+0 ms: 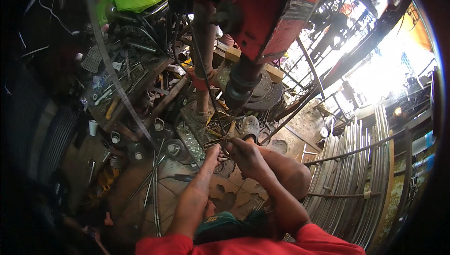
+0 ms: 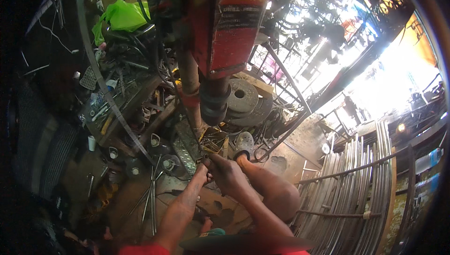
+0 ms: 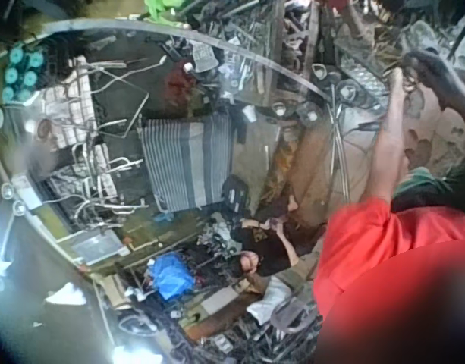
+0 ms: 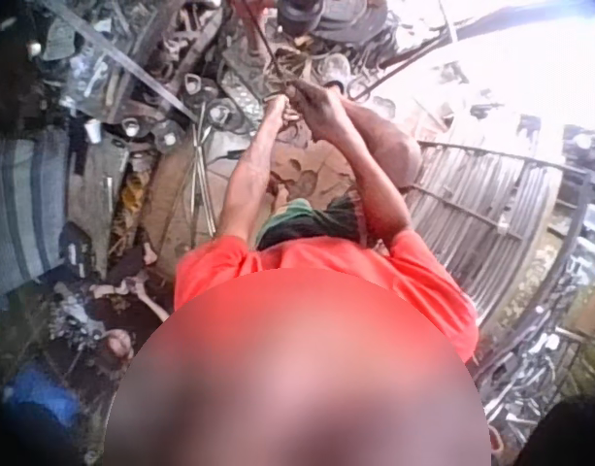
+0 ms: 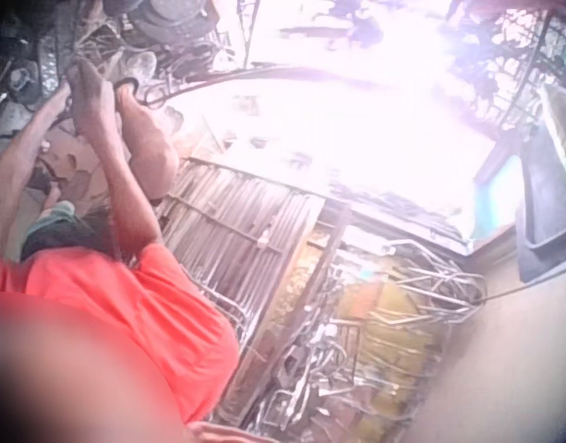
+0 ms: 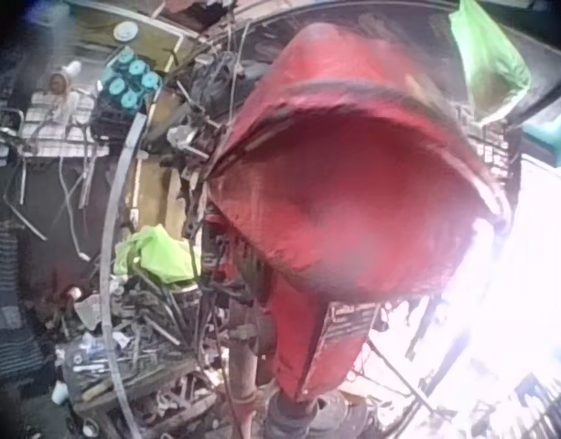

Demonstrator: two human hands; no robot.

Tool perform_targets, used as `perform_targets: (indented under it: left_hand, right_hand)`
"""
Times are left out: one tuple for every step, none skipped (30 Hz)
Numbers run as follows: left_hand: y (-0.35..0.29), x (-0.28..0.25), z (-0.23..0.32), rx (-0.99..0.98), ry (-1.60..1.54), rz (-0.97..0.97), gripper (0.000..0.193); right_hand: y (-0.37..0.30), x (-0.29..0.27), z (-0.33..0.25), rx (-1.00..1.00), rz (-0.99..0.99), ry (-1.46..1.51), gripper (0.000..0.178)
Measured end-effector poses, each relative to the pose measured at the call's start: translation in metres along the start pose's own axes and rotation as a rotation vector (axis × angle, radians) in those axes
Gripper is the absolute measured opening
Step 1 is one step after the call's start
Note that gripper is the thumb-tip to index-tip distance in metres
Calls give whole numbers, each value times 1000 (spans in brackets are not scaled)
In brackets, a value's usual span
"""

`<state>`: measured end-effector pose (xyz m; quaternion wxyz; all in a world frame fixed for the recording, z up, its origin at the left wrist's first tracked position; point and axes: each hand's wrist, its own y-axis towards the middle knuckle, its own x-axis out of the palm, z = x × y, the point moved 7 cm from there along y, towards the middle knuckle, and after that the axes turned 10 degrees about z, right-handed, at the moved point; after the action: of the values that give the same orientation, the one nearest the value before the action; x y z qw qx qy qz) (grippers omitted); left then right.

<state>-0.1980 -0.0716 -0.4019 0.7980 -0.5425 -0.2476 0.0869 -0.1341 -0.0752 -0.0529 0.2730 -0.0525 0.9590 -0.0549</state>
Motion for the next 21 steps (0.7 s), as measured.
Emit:
perform_targets:
  left_hand:
    - [-21,-1,8,42,55,31,24]
    - [-40,1,14,65,56,36,24]
    - [-59,3,19,109,51,43,24]
    - [-79,7,28,259,119,-6,23]
    - [-102,6,30,423,188,-51,22]
    - [-121,5,33,533,289,-62,21]
    - [-148,-8,36,772,494,36,19]
    - [-173,-20,37,946,625,139,18]
    - [-196,-37,31,1008,625,181,17]
    - [-221,-52,29,1108,585,211,16]
    - [-232,-68,26,1060,561,285,16]
    - [-246,-85,25,1030,490,341,16]
    - [-267,-97,31,1134,531,384,16]
    - [-277,-105,37,1129,578,456,16]
    - [-295,-117,35,1114,536,500,16]
    - [-309,-117,42,1209,532,523,16]
    - [-327,-117,49,1321,520,535,16]
    - [-335,-118,56,1303,410,526,16]
    - [-345,-120,60,1274,310,511,17]
    - [-351,-125,62,1168,212,558,18]
    - [-364,-113,70,1282,39,381,20]
  right_hand:
    - [4,1,-1,-51,-25,-17,24]
    - [9,3,0,-68,-32,-4,23]
    - [14,4,4,-77,-45,8,23]
    - [19,3,3,-150,-46,24,25]
    - [25,4,11,-135,-88,-60,26]
    - [34,3,18,-141,-127,-121,27]
    - [44,2,28,-109,-174,-184,28]
    - [54,-4,21,-292,-115,-151,32]
    - [67,-1,37,-177,-248,-242,36]
    - [80,-2,45,-163,-319,-264,36]
    - [93,0,56,-103,-405,-296,35]
    - [107,-4,65,-25,-399,-295,33]
    - [120,-8,73,55,-384,-296,31]
    - [128,-14,67,-79,-332,-248,32]
    - [133,-20,65,-94,-309,-95,33]
    - [134,-25,64,-98,-319,-5,35]
    - [135,-34,73,12,-307,-99,35]
    - [133,-43,69,25,-316,6,37]
    - [129,-55,70,88,-320,50,39]
    - [123,-64,66,110,-363,118,42]
    - [124,-80,65,173,-288,174,45]
